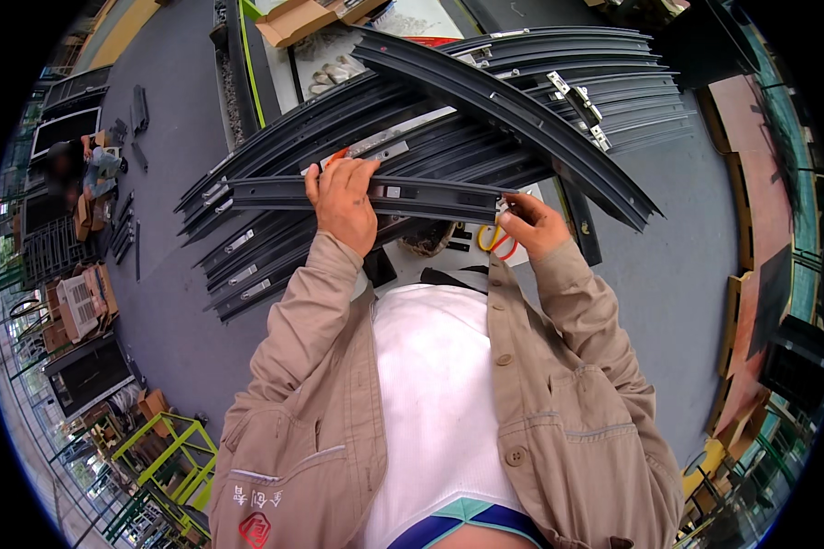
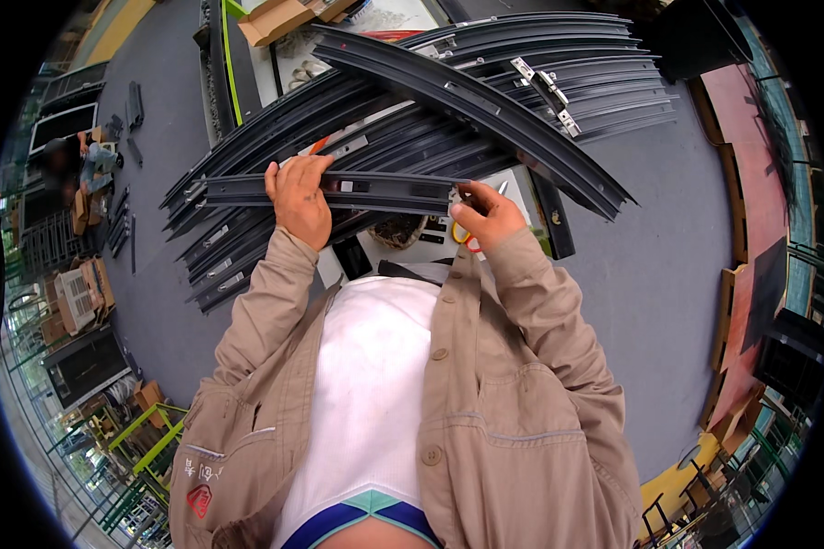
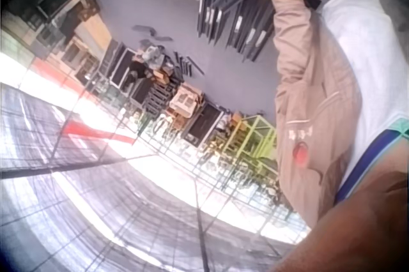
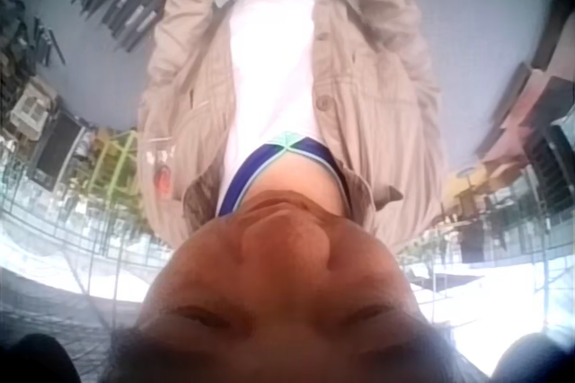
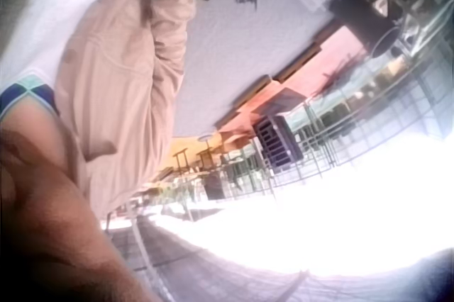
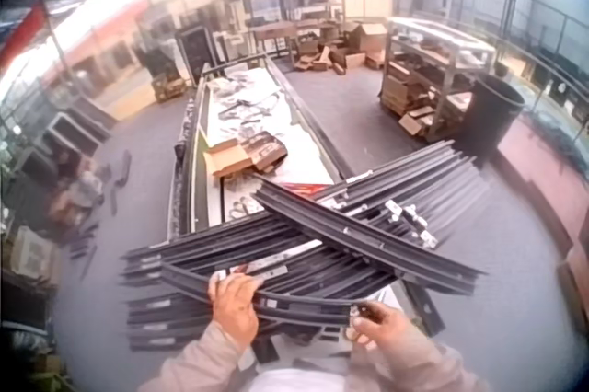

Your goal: The person selects a metal bracket from a box, aligns it with a long metal rail, and secures it by driving a screw into the assembly using a power drill.

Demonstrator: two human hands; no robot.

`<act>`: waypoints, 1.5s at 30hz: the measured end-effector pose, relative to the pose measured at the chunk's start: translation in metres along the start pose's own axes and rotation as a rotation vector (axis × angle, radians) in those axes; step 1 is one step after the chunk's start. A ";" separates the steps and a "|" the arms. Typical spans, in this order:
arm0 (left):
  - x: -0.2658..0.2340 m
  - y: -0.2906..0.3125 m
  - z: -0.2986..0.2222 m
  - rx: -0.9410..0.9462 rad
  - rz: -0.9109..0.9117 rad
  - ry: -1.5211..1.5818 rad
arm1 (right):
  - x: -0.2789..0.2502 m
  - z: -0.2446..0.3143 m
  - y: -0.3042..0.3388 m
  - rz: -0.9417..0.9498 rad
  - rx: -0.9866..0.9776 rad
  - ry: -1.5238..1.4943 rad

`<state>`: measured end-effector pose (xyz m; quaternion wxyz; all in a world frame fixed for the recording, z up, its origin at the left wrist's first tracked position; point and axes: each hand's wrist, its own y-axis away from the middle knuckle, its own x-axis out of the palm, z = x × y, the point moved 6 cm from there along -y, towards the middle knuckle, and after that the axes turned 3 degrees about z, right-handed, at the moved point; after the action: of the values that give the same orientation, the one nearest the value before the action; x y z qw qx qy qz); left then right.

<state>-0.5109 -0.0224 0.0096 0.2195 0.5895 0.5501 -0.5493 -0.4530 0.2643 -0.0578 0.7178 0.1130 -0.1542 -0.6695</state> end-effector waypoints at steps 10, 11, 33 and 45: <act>0.001 -0.003 0.004 -0.031 -0.017 0.018 | -0.029 0.020 0.015 -0.124 -0.222 0.062; -0.003 -0.004 -0.001 -0.030 -0.015 0.018 | -0.032 0.023 0.014 -0.176 -0.338 0.164; 0.015 -0.005 -0.083 0.255 0.257 0.162 | -0.016 0.001 0.014 -0.284 0.056 -0.350; 0.017 -0.004 -0.082 0.246 0.277 0.166 | -0.012 0.017 0.004 -0.238 0.049 -0.168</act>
<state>-0.4847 0.0562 0.0205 0.1733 0.7251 0.4087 -0.5264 -0.4561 0.2772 -0.0418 0.6149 0.0916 -0.2156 -0.7530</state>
